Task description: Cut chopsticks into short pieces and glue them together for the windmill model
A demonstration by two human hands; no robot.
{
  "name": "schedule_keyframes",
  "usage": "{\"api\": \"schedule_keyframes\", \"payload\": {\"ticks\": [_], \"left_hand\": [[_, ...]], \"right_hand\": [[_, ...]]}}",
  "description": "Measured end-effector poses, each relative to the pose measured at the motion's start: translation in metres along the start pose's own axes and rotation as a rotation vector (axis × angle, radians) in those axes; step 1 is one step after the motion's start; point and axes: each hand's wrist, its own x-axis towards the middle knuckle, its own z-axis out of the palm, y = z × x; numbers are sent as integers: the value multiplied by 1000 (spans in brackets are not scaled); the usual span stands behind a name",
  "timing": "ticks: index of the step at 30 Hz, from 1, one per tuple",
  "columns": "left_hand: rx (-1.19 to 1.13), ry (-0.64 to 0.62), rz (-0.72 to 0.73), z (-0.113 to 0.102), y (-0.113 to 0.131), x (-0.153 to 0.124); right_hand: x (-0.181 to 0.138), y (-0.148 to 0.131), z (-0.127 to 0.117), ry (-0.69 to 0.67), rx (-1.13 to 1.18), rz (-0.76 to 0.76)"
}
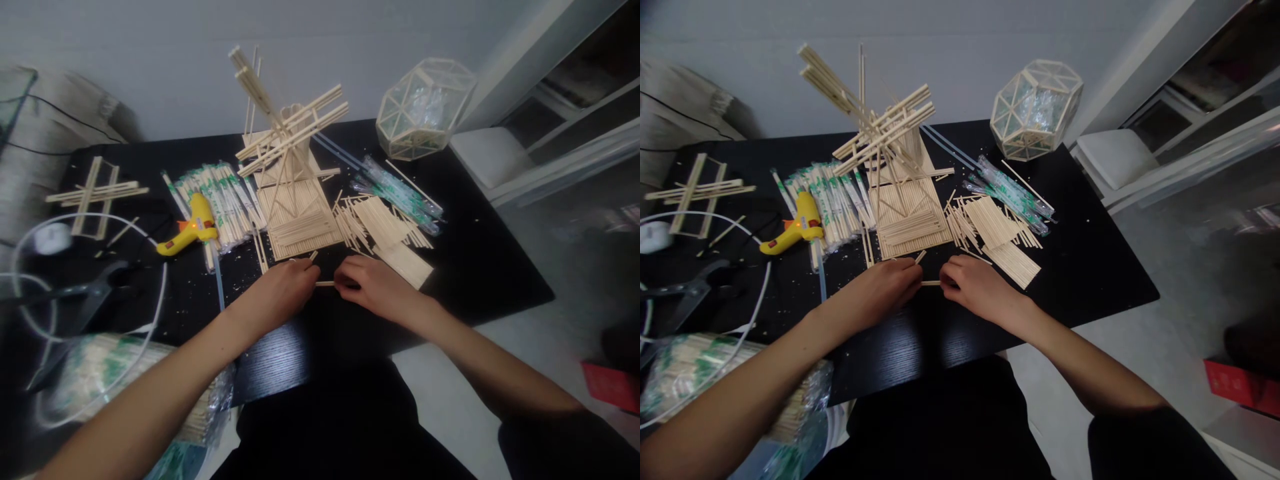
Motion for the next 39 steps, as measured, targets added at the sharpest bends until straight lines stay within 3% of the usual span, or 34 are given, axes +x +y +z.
{"api": "schedule_keyframes", "payload": {"ticks": [11,27,39], "left_hand": [[-23,10,-1,4,-2,0],[-53,-32,-4,-2,0,1],[-6,-23,14,-1,2,1]], "right_hand": [[-3,6,-1,3,40,25],[18,-11,15,-17,25,-69],[6,-5,5,-2,28,-31]]}}
